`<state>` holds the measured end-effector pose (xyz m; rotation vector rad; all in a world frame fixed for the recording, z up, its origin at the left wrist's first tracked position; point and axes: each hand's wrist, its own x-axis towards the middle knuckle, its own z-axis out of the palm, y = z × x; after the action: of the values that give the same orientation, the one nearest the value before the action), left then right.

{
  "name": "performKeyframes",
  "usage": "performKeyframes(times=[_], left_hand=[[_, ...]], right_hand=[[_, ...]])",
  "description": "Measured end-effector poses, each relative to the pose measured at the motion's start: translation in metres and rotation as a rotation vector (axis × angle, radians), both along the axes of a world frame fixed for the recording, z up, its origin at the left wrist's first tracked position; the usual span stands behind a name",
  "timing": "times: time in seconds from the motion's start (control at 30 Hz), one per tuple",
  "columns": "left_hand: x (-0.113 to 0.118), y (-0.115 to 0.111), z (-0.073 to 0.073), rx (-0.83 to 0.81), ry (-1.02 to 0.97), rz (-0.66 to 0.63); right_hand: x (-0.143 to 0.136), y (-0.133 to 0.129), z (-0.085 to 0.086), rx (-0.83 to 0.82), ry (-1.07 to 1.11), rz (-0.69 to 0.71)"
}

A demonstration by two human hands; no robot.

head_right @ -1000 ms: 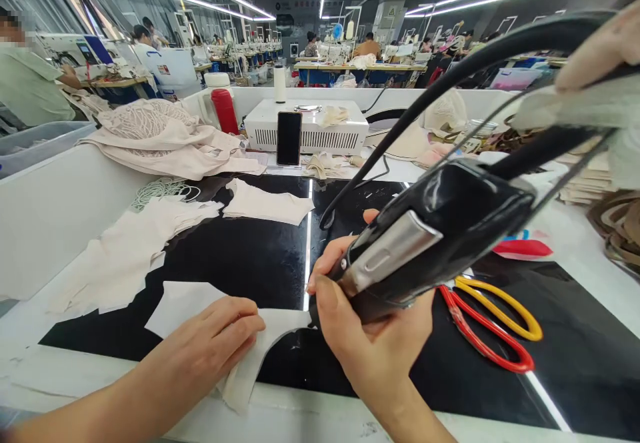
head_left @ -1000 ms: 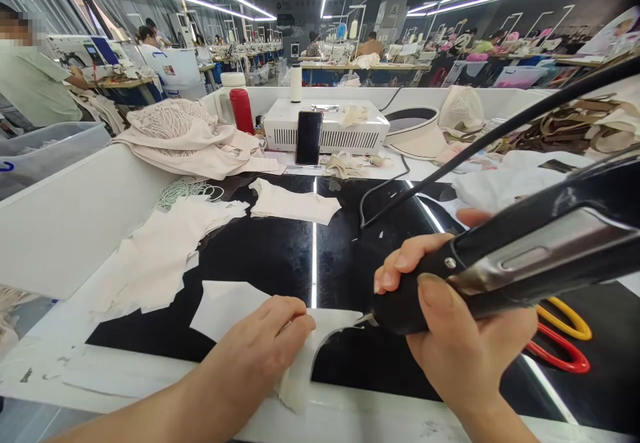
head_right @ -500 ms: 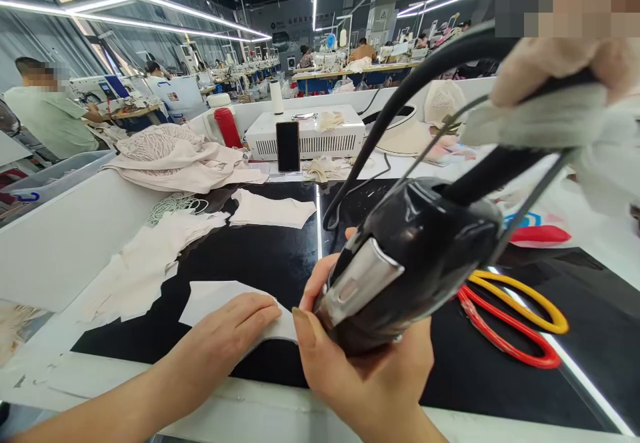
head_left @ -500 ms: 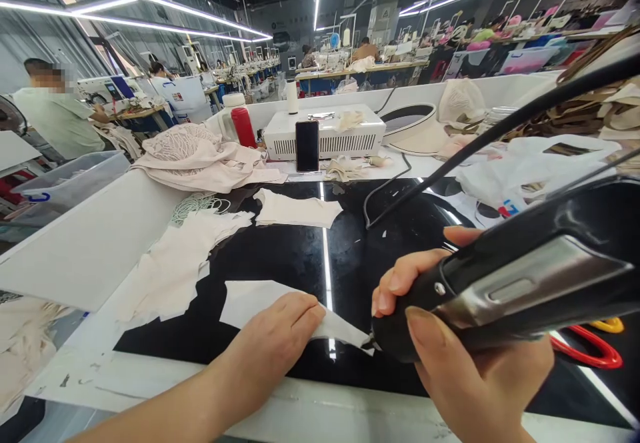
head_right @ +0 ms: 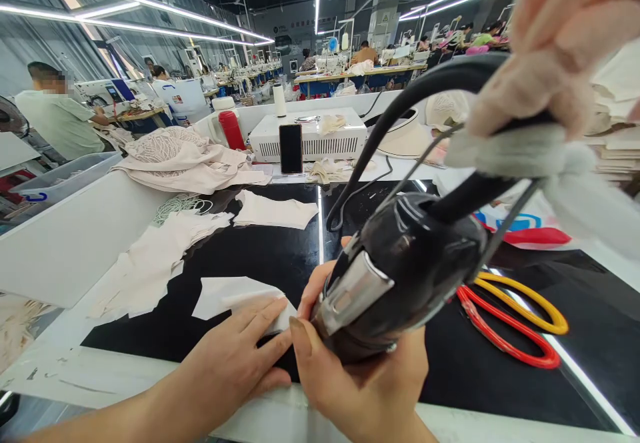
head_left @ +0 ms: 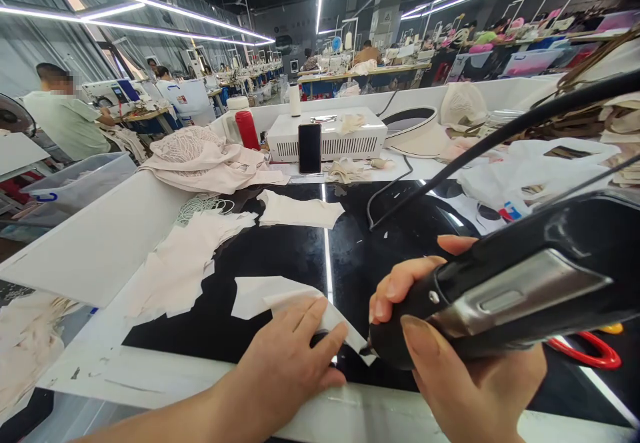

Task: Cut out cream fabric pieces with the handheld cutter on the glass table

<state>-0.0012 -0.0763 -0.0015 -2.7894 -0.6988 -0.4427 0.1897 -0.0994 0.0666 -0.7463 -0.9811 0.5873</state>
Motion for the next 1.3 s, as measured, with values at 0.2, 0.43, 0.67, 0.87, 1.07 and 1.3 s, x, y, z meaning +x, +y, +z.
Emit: performKeyframes(times=[0.2,0.43,0.67,0.87,1.07,1.3], left_hand=[[0.001,-0.007,-0.007,-0.016,-0.023,0.002],[0.007,-0.009,-0.009,-0.07,-0.108,-0.002],[0.011,-0.009,-0.013,-0.115,-0.163,-0.004],[0.013,-0.011,-0.016,-0.139,-0.201,-0.005],[0.014,-0.011,-0.016,-0.106,-0.222,-0.002],[0.015,-0.011,-0.015,-0.129,-0.218,0.008]], right_hand=[[0.0,0.001,0.004,0.005,0.016,0.018],[0.01,0.02,0.002,0.006,0.055,-0.041],[0.003,0.034,0.002,0.025,0.045,-0.012],[0.0,0.035,0.001,0.021,0.02,-0.008],[0.004,0.038,0.005,0.032,0.01,-0.031],[0.001,0.035,0.008,0.012,0.035,-0.022]])
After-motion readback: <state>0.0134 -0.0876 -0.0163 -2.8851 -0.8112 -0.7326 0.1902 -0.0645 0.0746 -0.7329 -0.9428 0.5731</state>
